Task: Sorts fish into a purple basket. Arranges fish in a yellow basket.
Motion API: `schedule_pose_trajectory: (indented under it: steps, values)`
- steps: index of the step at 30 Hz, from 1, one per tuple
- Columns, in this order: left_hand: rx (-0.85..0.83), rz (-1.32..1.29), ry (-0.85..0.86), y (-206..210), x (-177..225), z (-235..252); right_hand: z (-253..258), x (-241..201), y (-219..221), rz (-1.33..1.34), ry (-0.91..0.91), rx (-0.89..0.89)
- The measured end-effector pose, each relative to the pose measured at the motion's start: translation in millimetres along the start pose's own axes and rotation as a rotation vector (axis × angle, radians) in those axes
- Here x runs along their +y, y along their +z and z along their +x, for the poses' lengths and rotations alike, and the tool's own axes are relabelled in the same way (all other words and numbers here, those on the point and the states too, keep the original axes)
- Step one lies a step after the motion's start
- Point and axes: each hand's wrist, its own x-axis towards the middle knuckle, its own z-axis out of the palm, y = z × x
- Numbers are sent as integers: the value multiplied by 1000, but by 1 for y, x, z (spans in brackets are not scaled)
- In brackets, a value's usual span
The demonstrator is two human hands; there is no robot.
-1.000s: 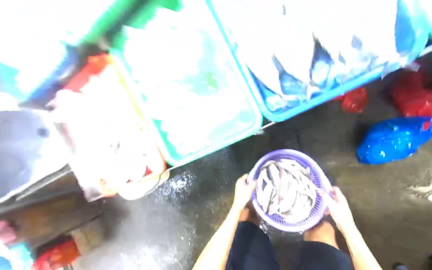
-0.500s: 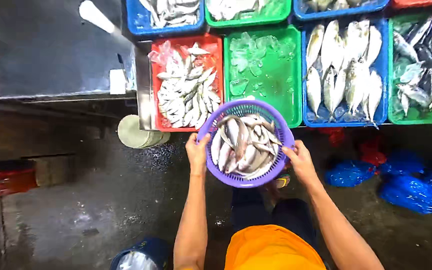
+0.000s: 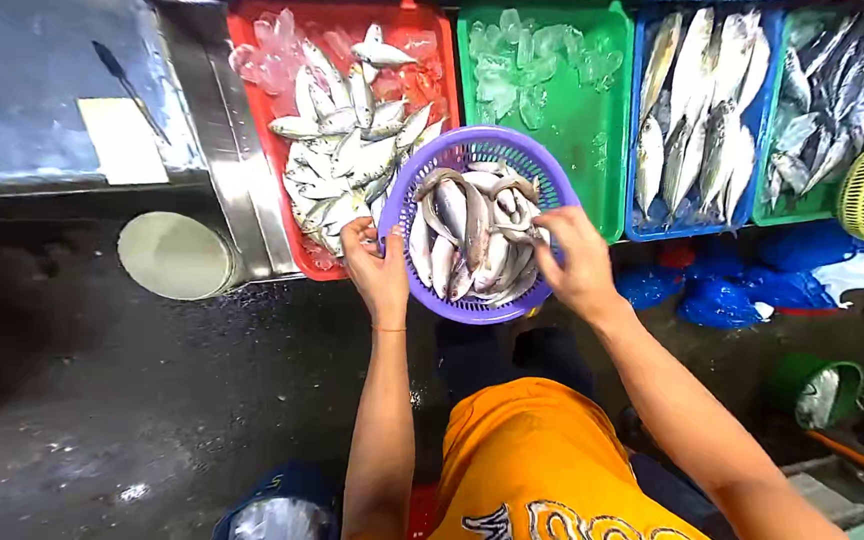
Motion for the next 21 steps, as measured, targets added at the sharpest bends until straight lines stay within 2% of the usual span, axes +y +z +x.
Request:
schedule_pose_trajectory:
  steps: [2, 4, 8, 11, 16, 18, 21]
  values:
    - [59, 91, 147, -15, 7, -4, 24, -17, 19, -83, -67, -201]
    - [16, 160, 264, -29, 25, -6, 52, -32, 35, -218, 66, -367]
    - [-428, 484, 275, -32, 49, -6, 93, -69, 45, -379, 374, -590]
    - [-581, 631, 263, -19, 47, -2, 102, -81, 58, -401, 476, -593]
    - [-604, 689, 199, -9, 52, 14, 101, -72, 71, -412, 466, -502]
    - [-593, 665, 196, -8, 55, 15, 103, -59, 59, -305, 442, -491]
    - [-593, 628, 193, -6, 56, 11, 104, -20, 30, 64, 438, -479]
